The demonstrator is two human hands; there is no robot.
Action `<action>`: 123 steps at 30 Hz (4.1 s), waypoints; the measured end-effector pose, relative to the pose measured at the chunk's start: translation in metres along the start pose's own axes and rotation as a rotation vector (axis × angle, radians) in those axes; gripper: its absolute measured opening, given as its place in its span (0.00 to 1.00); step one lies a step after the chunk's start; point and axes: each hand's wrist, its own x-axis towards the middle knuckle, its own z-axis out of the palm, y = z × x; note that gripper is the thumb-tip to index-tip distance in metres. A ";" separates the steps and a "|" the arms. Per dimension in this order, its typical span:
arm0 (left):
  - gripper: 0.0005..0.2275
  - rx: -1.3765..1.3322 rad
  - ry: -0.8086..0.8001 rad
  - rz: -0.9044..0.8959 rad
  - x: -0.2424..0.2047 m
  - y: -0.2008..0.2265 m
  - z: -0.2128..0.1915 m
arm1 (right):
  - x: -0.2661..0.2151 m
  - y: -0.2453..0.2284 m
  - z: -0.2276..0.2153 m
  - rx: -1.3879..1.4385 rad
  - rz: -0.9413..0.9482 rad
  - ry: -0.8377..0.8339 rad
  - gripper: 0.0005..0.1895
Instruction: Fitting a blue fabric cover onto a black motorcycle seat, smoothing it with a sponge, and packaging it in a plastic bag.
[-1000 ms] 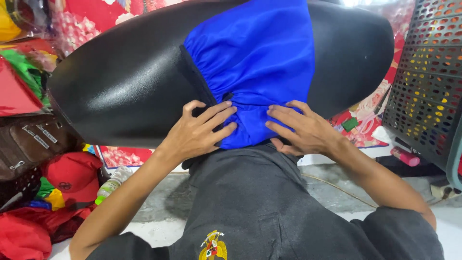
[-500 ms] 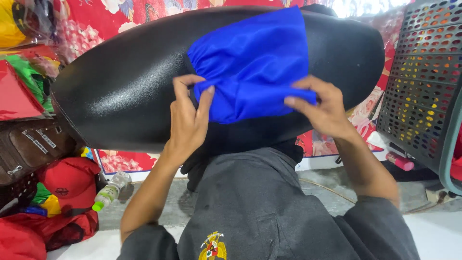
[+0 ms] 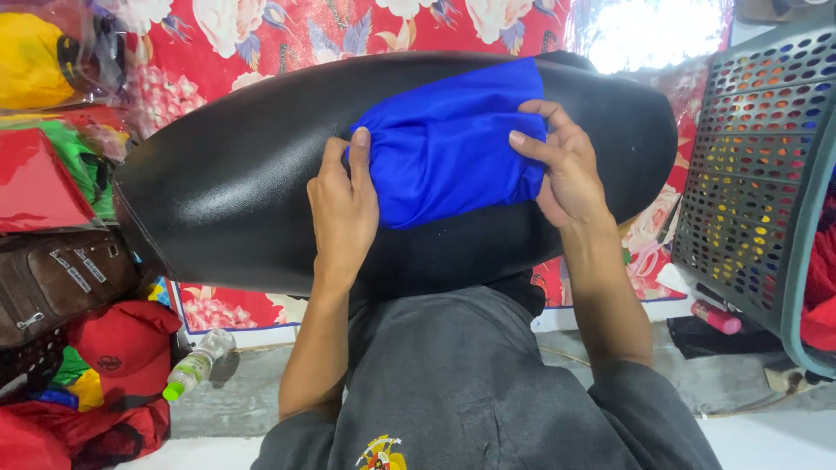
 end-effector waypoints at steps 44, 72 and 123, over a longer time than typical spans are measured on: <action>0.11 0.332 -0.450 0.686 0.032 0.020 -0.024 | -0.009 -0.021 -0.001 -0.168 -0.293 0.129 0.16; 0.15 0.155 -0.540 0.367 0.039 0.037 -0.036 | 0.002 -0.035 -0.015 -0.502 -0.244 -0.025 0.19; 0.08 0.723 0.113 0.825 0.063 -0.013 0.023 | 0.045 -0.013 0.011 -0.428 -0.459 0.253 0.11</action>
